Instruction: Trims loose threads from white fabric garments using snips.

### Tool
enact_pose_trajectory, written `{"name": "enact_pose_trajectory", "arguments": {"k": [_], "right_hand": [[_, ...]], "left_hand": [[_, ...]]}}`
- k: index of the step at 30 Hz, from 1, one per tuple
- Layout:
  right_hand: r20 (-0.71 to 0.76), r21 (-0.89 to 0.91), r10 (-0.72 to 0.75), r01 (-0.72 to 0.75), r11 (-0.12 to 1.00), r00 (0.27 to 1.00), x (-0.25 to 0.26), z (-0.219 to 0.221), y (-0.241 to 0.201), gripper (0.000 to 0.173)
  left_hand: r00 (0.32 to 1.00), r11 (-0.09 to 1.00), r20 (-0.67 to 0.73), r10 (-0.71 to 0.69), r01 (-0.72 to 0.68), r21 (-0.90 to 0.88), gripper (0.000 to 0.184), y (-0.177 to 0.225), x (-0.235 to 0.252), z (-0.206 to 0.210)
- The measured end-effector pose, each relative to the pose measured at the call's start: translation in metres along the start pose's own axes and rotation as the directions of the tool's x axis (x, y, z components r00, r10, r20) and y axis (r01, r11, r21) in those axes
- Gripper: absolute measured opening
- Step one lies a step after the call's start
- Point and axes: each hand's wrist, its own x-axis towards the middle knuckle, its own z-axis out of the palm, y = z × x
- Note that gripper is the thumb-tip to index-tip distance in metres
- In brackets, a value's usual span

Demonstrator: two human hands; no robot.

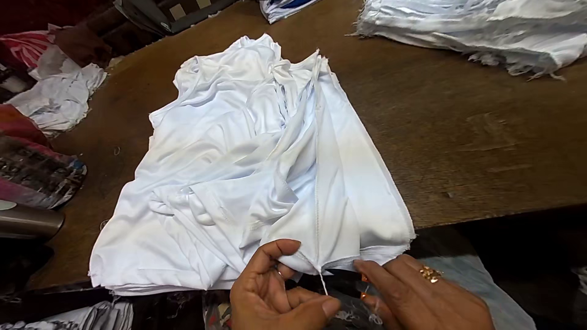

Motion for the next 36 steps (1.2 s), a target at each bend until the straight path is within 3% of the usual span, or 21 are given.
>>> {"name": "enact_pose_trajectory", "arguments": {"k": [9, 13, 15, 18, 20, 22, 24, 27, 29, 31, 34, 36], "right_hand": [[-0.086, -0.018, -0.052, 0.051, 0.999, 0.995, 0.011, 0.013, 0.0, 0.034], [-0.009, 0.194, 0.024, -0.022, 0.981, 1.0, 0.001, 0.005, 0.012, 0.038], [0.027, 0.352, 0.112, -0.115, 0.929, 0.993, -0.012, -0.004, 0.026, 0.043], [0.064, 0.461, 0.273, -0.271, 0.845, 0.96, -0.032, -0.013, 0.045, 0.045], [0.016, 0.335, 0.324, -0.31, 0.89, 0.946, -0.038, -0.011, 0.048, 0.049], [-0.042, 0.104, 0.283, -0.278, 0.955, 0.958, -0.037, -0.005, 0.047, 0.051], [-0.106, -0.026, 0.222, -0.226, 0.974, 0.969, -0.034, 0.007, 0.048, 0.044], [-0.16, 0.066, 0.18, -0.172, 0.983, 0.97, -0.025, 0.017, 0.054, 0.028], [-0.165, 0.253, 0.206, -0.161, 0.954, 0.965, -0.018, 0.017, 0.055, 0.019], [-0.138, 0.392, 0.224, -0.155, 0.907, 0.965, -0.012, 0.007, 0.05, 0.016], [-0.12, 0.367, 0.213, -0.156, 0.917, 0.97, -0.004, -0.01, 0.039, 0.017], [-0.161, 0.27, 0.216, -0.167, 0.948, 0.963, 0.0, -0.011, 0.036, 0.019]], "left_hand": [[1.0, 0.999, 0.009, -0.022, 0.022, 0.026, 0.068, -0.002, -0.003, 0.004], [0.997, 0.975, 0.07, 0.034, -0.048, 0.215, 0.072, 0.004, -0.006, 0.002], [0.977, 0.874, 0.096, 0.189, -0.212, 0.437, 0.075, 0.009, -0.003, -0.007], [0.901, 0.612, 0.091, 0.424, -0.359, 0.704, 0.079, 0.019, 0.007, -0.028], [0.843, 0.453, 0.102, 0.528, -0.381, 0.806, 0.077, 0.024, 0.016, -0.038], [0.8, 0.3, 0.143, 0.583, -0.376, 0.877, 0.073, 0.023, 0.02, -0.038], [0.768, 0.228, 0.172, 0.617, -0.384, 0.895, 0.059, 0.015, 0.017, -0.027], [0.815, 0.344, 0.232, 0.531, -0.457, 0.82, 0.029, -0.004, 0.006, 0.006], [0.837, 0.361, 0.331, 0.436, -0.5, 0.788, 0.029, -0.024, 0.009, 0.019], [0.816, 0.327, 0.412, 0.405, -0.55, 0.768, 0.033, -0.043, 0.018, 0.023], [0.776, 0.316, 0.418, 0.472, -0.592, 0.742, 0.016, -0.05, 0.026, 0.026], [0.774, 0.384, 0.383, 0.504, -0.598, 0.703, 0.015, -0.042, 0.028, 0.027]]}}
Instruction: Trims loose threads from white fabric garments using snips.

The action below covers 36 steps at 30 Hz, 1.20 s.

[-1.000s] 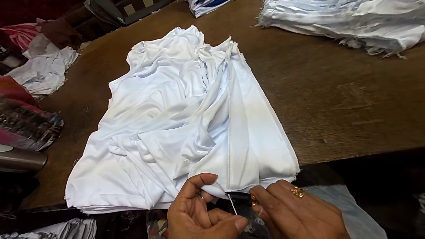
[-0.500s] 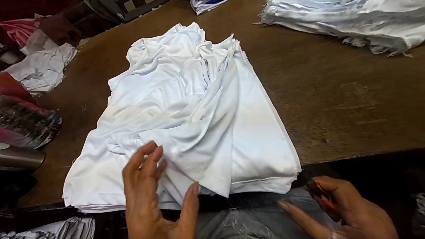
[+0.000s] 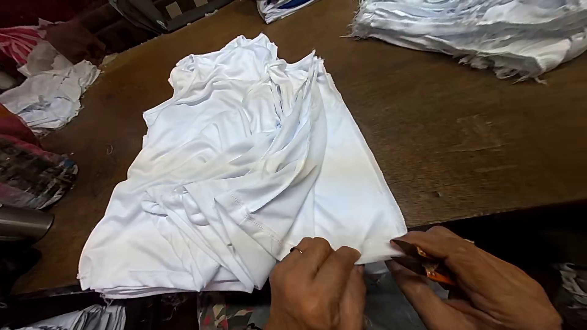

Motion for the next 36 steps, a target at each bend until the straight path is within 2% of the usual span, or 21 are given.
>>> {"name": "enact_pose_trajectory", "arguments": {"k": [2, 4, 6, 8, 10, 12, 13, 15, 17, 19, 20, 22, 23, 26, 27, 29, 33, 34, 36], "right_hand": [[-0.041, -0.068, -0.027, 0.024, 0.997, 0.999, 0.002, 0.009, 0.005, 0.019], [-0.012, -0.036, -0.067, 0.066, 0.997, 0.998, 0.001, 0.016, 0.011, 0.017], [0.11, 0.08, -0.115, 0.107, 0.991, 0.987, -0.004, 0.019, 0.009, 0.018], [0.274, 0.179, -0.178, 0.132, 0.975, 0.945, -0.009, 0.02, -0.001, 0.019], [0.422, 0.255, -0.243, 0.143, 0.956, 0.873, -0.015, 0.021, -0.006, 0.018], [0.504, 0.35, -0.289, 0.114, 0.93, 0.814, -0.018, 0.022, -0.005, 0.019], [0.503, 0.408, -0.295, 0.077, 0.91, 0.813, -0.018, 0.021, -0.004, 0.019], [0.439, 0.505, -0.232, -0.024, 0.863, 0.868, -0.014, 0.018, -0.005, 0.017], [0.36, 0.514, -0.054, -0.15, 0.844, 0.931, -0.008, 0.016, -0.009, 0.018], [0.282, 0.474, 0.126, -0.253, 0.843, 0.951, 0.001, 0.018, -0.015, 0.019], [0.261, 0.468, 0.156, -0.267, 0.843, 0.953, 0.005, 0.021, -0.015, 0.021], [0.237, 0.462, 0.128, -0.227, 0.857, 0.963, 0.011, 0.031, -0.012, 0.035], [0.223, 0.461, 0.096, -0.192, 0.867, 0.97, 0.013, 0.037, -0.01, 0.036], [0.155, 0.443, -0.081, 0.005, 0.897, 0.985, 0.016, 0.044, -0.006, 0.015], [0.142, 0.402, -0.148, 0.08, 0.912, 0.979, 0.016, 0.043, -0.006, 0.015], [0.213, 0.386, -0.243, 0.147, 0.911, 0.946, 0.013, 0.036, -0.01, 0.019], [0.474, 0.437, -0.312, 0.087, 0.895, 0.824, 0.003, 0.017, -0.034, 0.021], [0.501, 0.427, -0.296, 0.065, 0.902, 0.813, -0.001, 0.015, -0.037, 0.022], [0.476, 0.358, -0.197, 0.016, 0.934, 0.857, -0.008, 0.013, -0.037, 0.028]], "left_hand": [[0.996, 0.982, 0.0, -0.089, 0.087, -0.169, 0.014, 0.006, 0.005, -0.012], [0.977, 0.928, -0.01, -0.212, 0.198, -0.316, 0.014, 0.007, 0.006, -0.024], [0.957, 0.912, -0.061, -0.283, 0.249, -0.326, 0.017, 0.003, 0.004, -0.034], [0.94, 0.905, -0.118, -0.32, 0.267, -0.331, 0.021, -0.004, 0.0, -0.04], [0.908, 0.844, -0.145, -0.394, 0.295, -0.448, 0.039, -0.005, -0.002, -0.039], [0.873, 0.797, -0.182, -0.453, 0.305, -0.522, 0.061, -0.004, -0.004, -0.034], [0.863, 0.79, -0.198, -0.465, 0.304, -0.532, 0.065, -0.005, -0.004, -0.032], [0.861, 0.781, -0.194, -0.471, 0.304, -0.545, 0.061, -0.007, -0.004, -0.031], [0.892, 0.781, -0.121, -0.436, 0.309, -0.543, 0.043, -0.01, -0.006, -0.033], [0.919, 0.782, -0.04, -0.392, 0.31, -0.541, 0.023, -0.012, -0.007, -0.036], [0.923, 0.776, -0.002, -0.384, 0.322, -0.543, 0.018, -0.01, -0.008, -0.037], [0.921, 0.75, 0.064, -0.384, 0.351, -0.561, 0.018, -0.005, -0.009, -0.039], [0.918, 0.734, 0.082, -0.387, 0.361, -0.576, 0.019, -0.002, -0.01, -0.039], [0.903, 0.71, 0.063, -0.424, 0.375, -0.595, 0.021, 0.001, -0.012, -0.039], [0.895, 0.702, 0.048, -0.443, 0.379, -0.603, 0.021, 0.001, -0.012, -0.039], [0.883, 0.667, 0.042, -0.467, 0.384, -0.639, 0.023, 0.0, -0.013, -0.041], [0.866, 0.608, 0.026, -0.499, 0.371, -0.702, 0.037, -0.002, -0.012, -0.037], [0.863, 0.603, 0.02, -0.505, 0.37, -0.707, 0.038, -0.002, -0.012, -0.036], [0.849, 0.572, 0.035, -0.527, 0.385, -0.724, 0.041, -0.003, -0.011, -0.037]]}}
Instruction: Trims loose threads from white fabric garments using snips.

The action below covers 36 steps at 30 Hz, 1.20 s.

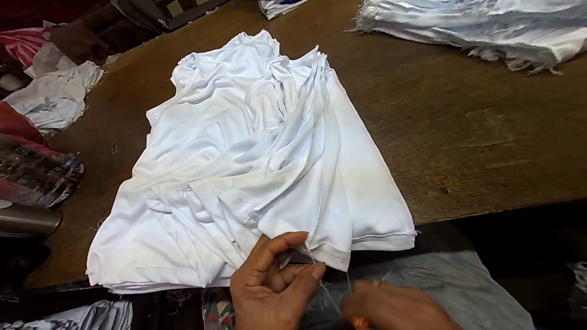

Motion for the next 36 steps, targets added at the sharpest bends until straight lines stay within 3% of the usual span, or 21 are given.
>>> {"name": "enact_pose_trajectory", "arguments": {"k": [3, 6, 18, 22, 25, 28, 30, 33, 36], "right_hand": [[-0.205, -0.254, 0.08, -0.132, 0.958, 0.975, -0.003, -0.001, 0.012, 0.047], [-0.309, -0.489, -0.022, -0.139, 0.861, 0.951, 0.002, 0.003, 0.019, 0.043], [-0.364, -0.604, -0.251, -0.022, 0.797, 0.897, 0.026, 0.022, 0.023, 0.035], [-0.378, -0.492, -0.208, -0.006, 0.871, 0.902, 0.023, 0.021, 0.031, 0.037], [-0.416, -0.145, -0.029, -0.035, 0.989, 0.909, 0.011, 0.008, 0.038, 0.039], [-0.433, 0.179, 0.222, -0.158, 0.971, 0.874, -0.004, -0.002, 0.042, 0.042], [-0.424, 0.121, 0.237, -0.205, 0.971, 0.874, -0.016, -0.006, 0.047, 0.044], [-0.349, -0.165, 0.119, -0.186, 0.969, 0.93, -0.031, -0.007, 0.049, 0.045], [-0.325, -0.164, 0.119, -0.18, 0.97, 0.938, -0.038, -0.005, 0.047, 0.045]], "left_hand": [[0.997, 0.994, 0.011, -0.076, 0.076, -0.084, 0.052, 0.008, -0.001, -0.004], [0.991, 0.982, 0.017, -0.136, 0.137, -0.126, 0.063, 0.016, -0.004, -0.006], [0.975, 0.965, 0.077, -0.207, 0.216, -0.151, 0.071, 0.023, -0.012, -0.002], [0.97, 0.962, 0.099, -0.224, 0.236, -0.137, 0.075, 0.024, -0.012, -0.004], [0.959, 0.966, 0.16, -0.234, 0.248, -0.076, 0.086, 0.032, -0.01, -0.011], [0.938, 0.966, 0.24, -0.251, 0.258, 0.003, 0.086, 0.044, -0.007, -0.026], [0.925, 0.967, 0.283, -0.253, 0.251, 0.046, 0.08, 0.049, -0.009, -0.038], [0.894, 0.959, 0.349, -0.281, 0.25, 0.131, 0.069, 0.054, -0.015, -0.053], [0.839, 0.932, 0.413, -0.354, 0.284, 0.224, 0.057, 0.052, -0.028, -0.064]]}}
